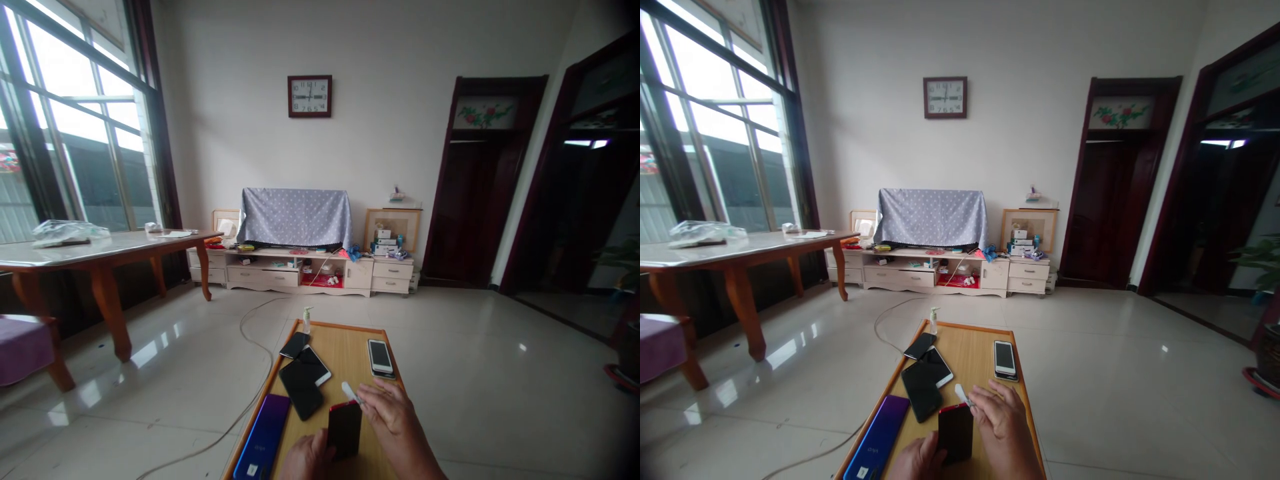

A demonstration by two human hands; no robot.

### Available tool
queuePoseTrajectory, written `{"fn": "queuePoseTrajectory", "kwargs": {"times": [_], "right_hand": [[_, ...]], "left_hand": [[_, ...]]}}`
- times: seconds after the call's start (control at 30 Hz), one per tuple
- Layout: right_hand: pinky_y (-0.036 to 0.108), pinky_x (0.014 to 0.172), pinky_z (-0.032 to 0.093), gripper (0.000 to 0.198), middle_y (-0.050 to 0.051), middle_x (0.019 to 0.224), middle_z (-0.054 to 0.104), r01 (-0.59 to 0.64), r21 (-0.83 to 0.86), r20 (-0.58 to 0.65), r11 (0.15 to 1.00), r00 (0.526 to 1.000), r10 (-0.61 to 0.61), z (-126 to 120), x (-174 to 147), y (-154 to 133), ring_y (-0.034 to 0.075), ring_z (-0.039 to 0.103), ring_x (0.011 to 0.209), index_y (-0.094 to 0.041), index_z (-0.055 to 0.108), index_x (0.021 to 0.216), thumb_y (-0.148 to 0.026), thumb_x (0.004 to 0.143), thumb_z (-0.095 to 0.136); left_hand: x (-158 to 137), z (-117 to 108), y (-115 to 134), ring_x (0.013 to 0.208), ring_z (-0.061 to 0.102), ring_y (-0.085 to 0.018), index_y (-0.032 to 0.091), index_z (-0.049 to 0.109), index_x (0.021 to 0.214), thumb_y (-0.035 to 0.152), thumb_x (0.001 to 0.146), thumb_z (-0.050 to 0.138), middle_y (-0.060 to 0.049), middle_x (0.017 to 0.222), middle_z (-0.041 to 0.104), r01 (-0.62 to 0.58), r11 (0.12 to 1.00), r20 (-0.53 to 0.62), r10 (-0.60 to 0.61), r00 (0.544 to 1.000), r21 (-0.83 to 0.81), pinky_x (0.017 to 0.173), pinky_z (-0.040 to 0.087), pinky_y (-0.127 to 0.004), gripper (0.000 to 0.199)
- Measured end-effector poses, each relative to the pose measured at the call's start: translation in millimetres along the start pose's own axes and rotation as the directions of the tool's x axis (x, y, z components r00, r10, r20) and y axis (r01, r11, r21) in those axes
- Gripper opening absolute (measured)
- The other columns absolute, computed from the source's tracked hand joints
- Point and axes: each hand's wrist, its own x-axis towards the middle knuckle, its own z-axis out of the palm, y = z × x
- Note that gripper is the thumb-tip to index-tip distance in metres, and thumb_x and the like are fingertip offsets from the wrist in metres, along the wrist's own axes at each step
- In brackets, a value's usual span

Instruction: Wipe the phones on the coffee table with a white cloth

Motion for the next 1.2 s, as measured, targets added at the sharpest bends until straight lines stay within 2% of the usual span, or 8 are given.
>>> {"fn": "queuePoseTrajectory", "kwargs": {"times": [0.17, 0.37, 0.47, 0.63, 0.8, 0.97, 1.1, 1.2], "right_hand": [[0.051, 0.107, 0.044, 0.029, 0.0, 0.125, 0.07, 0.046, -0.037, 0.056, 0.998, 0.997, -0.043, 3.6, 7.4, -20.3, 0.027, 0.054, 0.129, -0.038, 0.069, 0.122, -0.032, 0.099, 0.053], [0.063, 0.115, 0.029, 0.028, -0.003, 0.119, 0.073, 0.153, -0.051, 0.2, 0.987, 0.97, -0.14, 15.7, 14.4, -63.4, 0.027, 0.058, 0.124, -0.042, 0.069, 0.119, -0.03, 0.095, 0.06], [0.06, 0.114, 0.034, 0.026, -0.001, 0.118, 0.073, 0.129, -0.029, 0.146, 0.991, 0.982, -0.123, 18.4, 11.9, -56.0, 0.026, 0.06, 0.121, -0.041, 0.07, 0.119, -0.032, 0.096, 0.06], [0.044, 0.101, 0.051, 0.027, 0.002, 0.12, 0.072, 0.064, 0.024, 0.008, 0.998, 0.998, -0.064, 12.9, 0.5, -13.0, 0.024, 0.061, 0.119, -0.039, 0.069, 0.122, -0.036, 0.099, 0.054], [0.044, 0.1, 0.053, 0.027, 0.003, 0.12, 0.072, 0.013, -0.017, -0.045, 1.0, 0.999, -0.014, 4.7, -5.1, 5.5, 0.026, 0.061, 0.12, -0.037, 0.07, 0.121, -0.039, 0.099, 0.053], [0.05, 0.103, 0.05, 0.03, 0.004, 0.123, 0.071, 0.059, -0.079, -0.043, 0.995, 0.997, -0.062, 12.5, -0.5, -14.3, 0.027, 0.061, 0.121, -0.036, 0.068, 0.124, -0.033, 0.099, 0.052], [0.059, 0.111, 0.038, 0.031, -0.001, 0.121, 0.072, 0.128, -0.101, 0.061, 0.987, 0.991, -0.123, 17.2, 6.8, -44.1, 0.027, 0.061, 0.12, -0.041, 0.067, 0.123, -0.029, 0.096, 0.058], [0.061, 0.115, 0.03, 0.03, -0.003, 0.117, 0.073, 0.099, -0.04, 0.113, 0.994, 0.989, -0.094, 17.5, 10.6, -53.7, 0.025, 0.062, 0.117, -0.043, 0.069, 0.119, -0.029, 0.094, 0.06]], "left_hand": [[0.6, -0.1, 0.4, 0.064, 0.066, -0.016, 0.025, 0.059, 0.092, 0.034, 0.096, 0.037, -0.002, 0.071, 0.071, 0.014, 1.0, 0.013, -0.014, 1.0, 0.002, 0.055, 0.045, -0.023, 0.025], [1.5, 3.3, 3.4, 0.066, 0.066, -0.015, 0.026, 0.059, 0.095, 0.036, 0.098, 0.037, -0.002, 0.079, 0.074, 0.023, 1.0, 0.032, -0.022, 0.999, -0.011, 0.059, 0.048, -0.024, 0.025], [1.6, 4.1, 1.3, 0.066, 0.067, -0.015, 0.026, 0.059, 0.094, 0.036, 0.096, 0.038, -0.001, 0.079, 0.074, 0.019, 1.0, 0.041, -0.019, 0.999, -0.004, 0.059, 0.048, -0.023, 0.023], [0.5, 3.7, -2.9, 0.068, 0.067, -0.016, 0.025, 0.06, 0.096, 0.034, 0.094, 0.039, -0.002, 0.078, 0.073, 0.003, 1.0, 0.042, -0.003, 0.999, 0.004, 0.059, 0.046, -0.023, 0.023], [-0.9, 5.4, -3.4, 0.066, 0.067, -0.017, 0.024, 0.06, 0.095, 0.035, 0.095, 0.041, -0.002, 0.076, 0.072, 0.013, 1.0, 0.012, -0.013, 1.0, 0.016, 0.056, 0.044, -0.024, 0.022], [-0.3, 7.9, -3.1, 0.063, 0.066, -0.016, 0.026, 0.059, 0.094, 0.039, 0.098, 0.039, -0.001, 0.072, 0.07, -0.003, 1.0, -0.014, 0.003, 1.0, 0.021, 0.055, 0.042, -0.023, 0.024], [1.1, 8.7, -2.8, 0.061, 0.064, -0.015, 0.026, 0.057, 0.089, 0.042, 0.1, 0.034, -0.001, 0.071, 0.07, -0.026, 1.0, -0.016, 0.026, 1.0, 0.017, 0.055, 0.042, -0.023, 0.03], [1.6, 8.2, -2.8, 0.061, 0.064, -0.014, 0.026, 0.056, 0.089, 0.042, 0.101, 0.033, -0.001, 0.072, 0.07, -0.035, 0.999, -0.016, 0.035, 0.999, 0.009, 0.055, 0.042, -0.023, 0.031]]}}
